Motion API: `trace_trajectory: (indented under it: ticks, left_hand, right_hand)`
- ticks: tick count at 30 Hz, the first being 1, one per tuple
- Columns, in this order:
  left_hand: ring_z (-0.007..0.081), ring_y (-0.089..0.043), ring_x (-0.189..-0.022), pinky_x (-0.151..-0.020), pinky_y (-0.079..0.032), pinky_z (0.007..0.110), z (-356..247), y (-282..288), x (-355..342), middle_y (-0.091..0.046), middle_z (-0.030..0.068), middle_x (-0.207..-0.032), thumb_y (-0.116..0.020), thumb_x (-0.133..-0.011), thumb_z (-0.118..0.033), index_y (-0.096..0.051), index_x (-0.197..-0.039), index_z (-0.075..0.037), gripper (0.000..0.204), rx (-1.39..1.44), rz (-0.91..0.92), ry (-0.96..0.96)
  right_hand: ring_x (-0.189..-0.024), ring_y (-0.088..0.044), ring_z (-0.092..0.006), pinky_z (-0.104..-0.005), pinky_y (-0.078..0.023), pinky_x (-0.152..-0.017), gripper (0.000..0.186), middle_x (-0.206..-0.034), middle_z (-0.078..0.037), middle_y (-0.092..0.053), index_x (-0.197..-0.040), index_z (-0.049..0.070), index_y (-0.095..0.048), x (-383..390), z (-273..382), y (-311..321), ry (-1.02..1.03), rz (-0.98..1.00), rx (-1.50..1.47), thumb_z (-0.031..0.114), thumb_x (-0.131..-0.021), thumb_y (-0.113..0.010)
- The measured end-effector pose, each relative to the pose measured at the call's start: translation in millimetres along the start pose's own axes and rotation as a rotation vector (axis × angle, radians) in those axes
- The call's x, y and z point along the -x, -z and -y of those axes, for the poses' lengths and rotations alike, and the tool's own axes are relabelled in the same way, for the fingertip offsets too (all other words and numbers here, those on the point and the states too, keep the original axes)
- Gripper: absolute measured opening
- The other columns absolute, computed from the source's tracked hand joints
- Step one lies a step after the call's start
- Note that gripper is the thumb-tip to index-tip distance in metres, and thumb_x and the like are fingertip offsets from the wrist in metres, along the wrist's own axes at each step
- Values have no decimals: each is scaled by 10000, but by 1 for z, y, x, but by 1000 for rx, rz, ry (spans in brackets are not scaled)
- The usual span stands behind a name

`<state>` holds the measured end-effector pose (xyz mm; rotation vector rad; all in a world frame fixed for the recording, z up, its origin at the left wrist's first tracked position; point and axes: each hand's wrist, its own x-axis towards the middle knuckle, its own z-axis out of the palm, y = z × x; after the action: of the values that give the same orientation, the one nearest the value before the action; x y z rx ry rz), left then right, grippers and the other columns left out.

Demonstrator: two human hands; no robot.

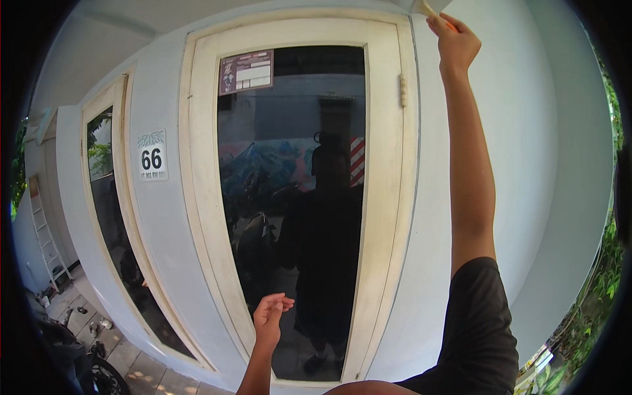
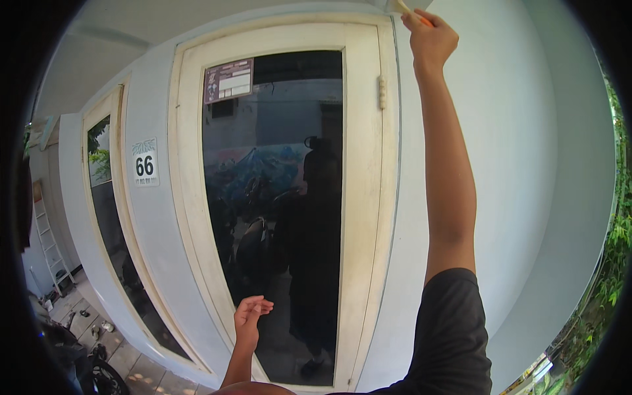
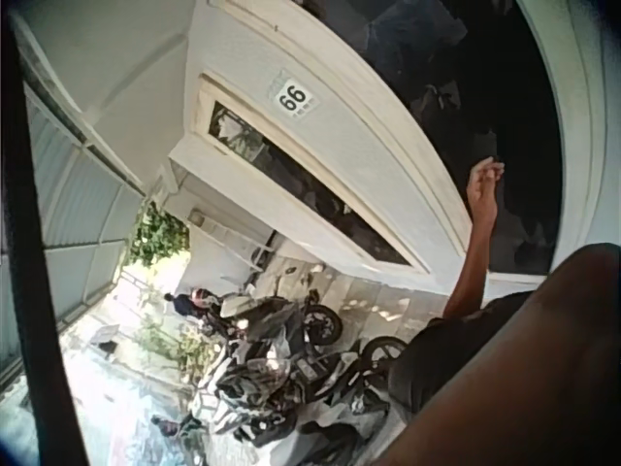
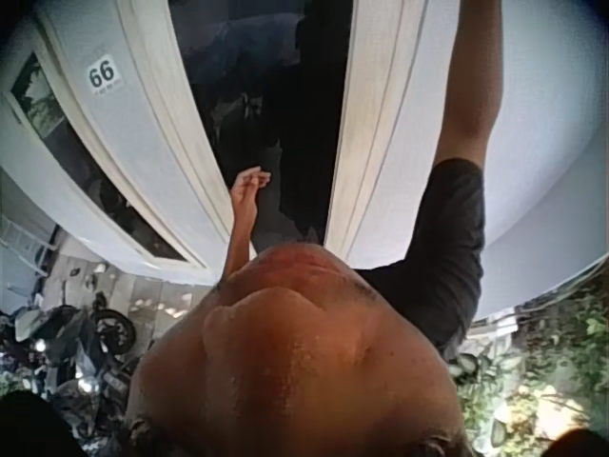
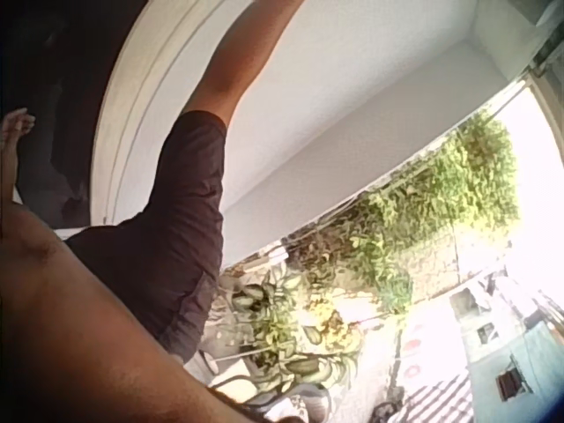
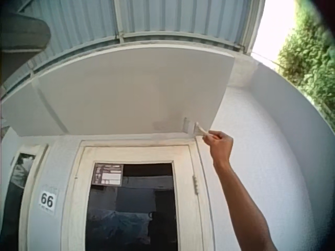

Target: Painting the white wooden frame of a glass entryway door using a brush and white paint.

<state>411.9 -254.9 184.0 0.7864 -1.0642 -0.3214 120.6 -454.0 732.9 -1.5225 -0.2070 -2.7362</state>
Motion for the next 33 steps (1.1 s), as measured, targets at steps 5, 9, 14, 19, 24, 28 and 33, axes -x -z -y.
trace_trajectory:
  ticks: [5,9,14,19,24,28,33]
  left_hand:
    - [186,-653,-942,-868,-504,309,11,-39,-19,-689,143,-1024,-506,-1002,-84,-591,-1159,9,201,68,85,-62]
    - [191,-660,-948,-873,-511,310,17,-59,-28,-690,146,-1023,-504,-999,-74,-594,-1155,12,199,133,142,-60]
    - [195,-666,-941,-882,-523,324,22,-52,-40,-692,149,-1006,-500,-997,-62,-600,-1136,16,188,189,171,-99]
    - [207,-669,-945,-885,-528,340,14,-7,-62,-691,156,-993,-497,-993,-45,-599,-1124,26,180,224,231,-142]
    - [223,-669,-946,-892,-531,357,-3,70,-81,-682,158,-987,-490,-991,-31,-594,-1119,35,178,212,244,-123]
    - [227,-667,-945,-892,-530,367,-8,128,-92,-679,158,-990,-483,-994,-29,-589,-1126,35,181,216,290,-109]
    - [223,-666,-944,-887,-527,358,-13,173,-111,-681,155,-992,-486,-998,-37,-587,-1133,34,183,267,343,-76]
  right_hand:
    - [-734,-695,-160,-271,-518,-700,232,-762,-127,-717,-898,-79,-692,16,-12,3,33,-88,129,121,-793,-744]
    - [-747,-704,-203,-302,-535,-751,326,-865,-169,-711,-1117,-103,-618,37,-20,-10,0,-79,83,62,-839,-663]
    - [-765,-714,-219,-274,-564,-718,324,-985,-211,-682,-1189,-131,-583,70,-15,-43,-51,35,20,-1,-895,-542]
    - [-558,-618,-156,-278,-513,-489,352,-839,-145,-641,-1271,-78,-515,101,8,-95,-126,148,-135,-9,-929,-464]
    - [-480,-458,-111,-284,-440,-430,385,-696,-46,-507,-1264,-82,-538,115,5,-173,-117,-30,-168,-42,-895,-436]
    - [-632,-582,-233,-352,-462,-627,429,-726,-155,-619,-1249,-97,-560,102,0,-222,-106,-161,-71,-19,-842,-451]
    - [-666,-635,-293,-379,-482,-645,413,-731,-235,-631,-1221,-95,-582,132,22,-291,47,-52,59,-7,-831,-478]
